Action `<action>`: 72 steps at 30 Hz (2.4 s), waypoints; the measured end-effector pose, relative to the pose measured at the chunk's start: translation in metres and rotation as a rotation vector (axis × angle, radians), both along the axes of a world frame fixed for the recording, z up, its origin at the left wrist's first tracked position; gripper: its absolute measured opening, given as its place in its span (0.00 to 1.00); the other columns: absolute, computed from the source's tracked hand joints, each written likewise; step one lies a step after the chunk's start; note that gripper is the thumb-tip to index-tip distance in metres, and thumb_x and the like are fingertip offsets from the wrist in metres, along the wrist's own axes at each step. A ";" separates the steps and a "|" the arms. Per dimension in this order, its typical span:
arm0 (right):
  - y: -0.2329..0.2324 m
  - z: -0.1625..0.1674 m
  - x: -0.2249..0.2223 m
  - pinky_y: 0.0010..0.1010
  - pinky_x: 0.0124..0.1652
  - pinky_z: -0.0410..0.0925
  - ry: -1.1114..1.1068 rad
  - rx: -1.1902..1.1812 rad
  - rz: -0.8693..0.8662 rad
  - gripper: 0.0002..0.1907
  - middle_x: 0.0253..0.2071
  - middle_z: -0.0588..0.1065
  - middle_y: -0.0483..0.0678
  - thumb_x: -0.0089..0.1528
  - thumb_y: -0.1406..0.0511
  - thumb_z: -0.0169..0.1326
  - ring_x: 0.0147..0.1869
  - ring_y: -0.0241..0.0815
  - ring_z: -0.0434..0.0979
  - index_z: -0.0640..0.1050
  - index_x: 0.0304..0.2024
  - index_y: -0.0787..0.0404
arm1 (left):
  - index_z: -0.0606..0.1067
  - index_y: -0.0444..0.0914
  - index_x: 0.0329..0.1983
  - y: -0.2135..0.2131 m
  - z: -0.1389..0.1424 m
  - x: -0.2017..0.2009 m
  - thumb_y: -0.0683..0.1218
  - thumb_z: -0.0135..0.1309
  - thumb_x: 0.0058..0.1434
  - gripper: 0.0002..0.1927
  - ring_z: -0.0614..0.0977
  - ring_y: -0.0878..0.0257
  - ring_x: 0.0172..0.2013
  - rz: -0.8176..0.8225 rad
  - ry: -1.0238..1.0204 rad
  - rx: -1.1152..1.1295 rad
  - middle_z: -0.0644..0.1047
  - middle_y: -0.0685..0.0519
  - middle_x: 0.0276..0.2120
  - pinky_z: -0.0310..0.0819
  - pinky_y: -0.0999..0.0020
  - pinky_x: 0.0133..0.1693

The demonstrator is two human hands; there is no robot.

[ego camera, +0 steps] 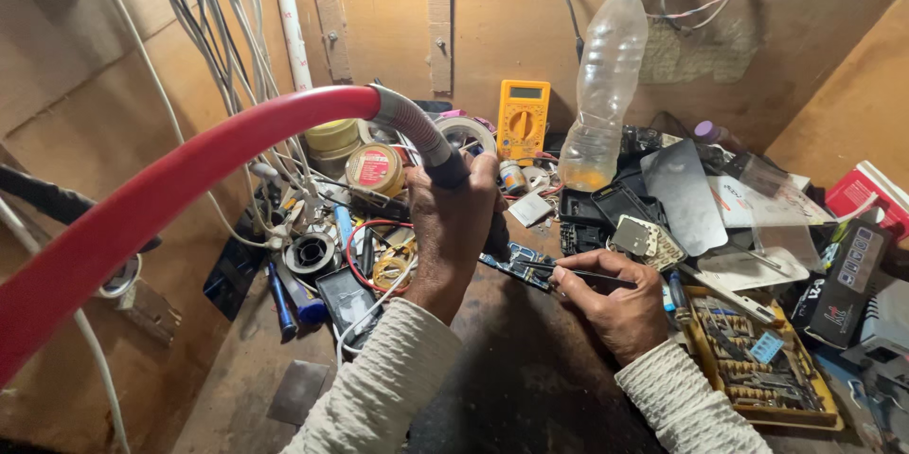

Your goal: The person solders components onto a small circuit board at a cluttered workbench. They hold the board steady with one hand while applying a soldering iron to its contacts, occasionally repositioning the board and using a small tool on the components.

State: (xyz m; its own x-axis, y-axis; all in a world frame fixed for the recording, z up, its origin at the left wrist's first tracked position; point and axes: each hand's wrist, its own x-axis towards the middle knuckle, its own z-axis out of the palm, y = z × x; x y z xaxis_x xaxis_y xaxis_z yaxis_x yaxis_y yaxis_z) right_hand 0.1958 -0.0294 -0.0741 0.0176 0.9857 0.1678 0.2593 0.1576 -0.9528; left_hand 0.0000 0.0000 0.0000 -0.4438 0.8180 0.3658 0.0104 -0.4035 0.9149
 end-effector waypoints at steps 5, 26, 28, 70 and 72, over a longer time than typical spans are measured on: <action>0.002 -0.001 0.002 0.22 0.35 0.74 -0.042 0.047 0.013 0.07 0.29 0.84 0.48 0.57 0.69 0.63 0.31 0.32 0.82 0.85 0.37 0.66 | 0.74 0.37 0.16 0.004 0.002 0.000 0.43 0.54 0.58 0.14 0.79 0.67 0.15 0.015 0.037 -0.001 0.76 0.54 0.13 0.75 0.69 0.23; -0.002 0.004 -0.004 0.23 0.36 0.75 -0.021 0.069 0.024 0.07 0.30 0.84 0.48 0.57 0.70 0.64 0.32 0.33 0.83 0.84 0.37 0.67 | 0.74 0.37 0.17 0.001 -0.004 -0.004 0.43 0.54 0.57 0.12 0.78 0.67 0.15 0.010 0.009 -0.004 0.76 0.54 0.13 0.74 0.68 0.23; -0.002 0.005 -0.003 0.23 0.36 0.75 -0.030 0.074 0.022 0.07 0.30 0.84 0.48 0.57 0.70 0.63 0.32 0.33 0.83 0.84 0.37 0.67 | 0.74 0.37 0.17 0.000 -0.002 -0.001 0.43 0.54 0.56 0.12 0.78 0.67 0.15 0.013 0.010 -0.014 0.76 0.54 0.13 0.75 0.68 0.23; 0.000 -0.002 -0.001 0.23 0.36 0.75 -0.019 0.085 0.034 0.06 0.30 0.84 0.48 0.57 0.71 0.63 0.32 0.33 0.84 0.84 0.36 0.67 | 0.74 0.36 0.15 0.003 -0.002 -0.003 0.43 0.54 0.57 0.14 0.78 0.66 0.15 -0.019 -0.006 0.001 0.76 0.54 0.12 0.75 0.68 0.23; 0.001 -0.003 -0.002 0.23 0.35 0.76 -0.001 0.085 0.037 0.06 0.29 0.84 0.49 0.57 0.71 0.63 0.32 0.33 0.84 0.84 0.37 0.66 | 0.74 0.36 0.16 0.004 -0.003 -0.003 0.43 0.54 0.57 0.14 0.78 0.67 0.15 0.017 0.030 -0.013 0.76 0.54 0.12 0.75 0.69 0.24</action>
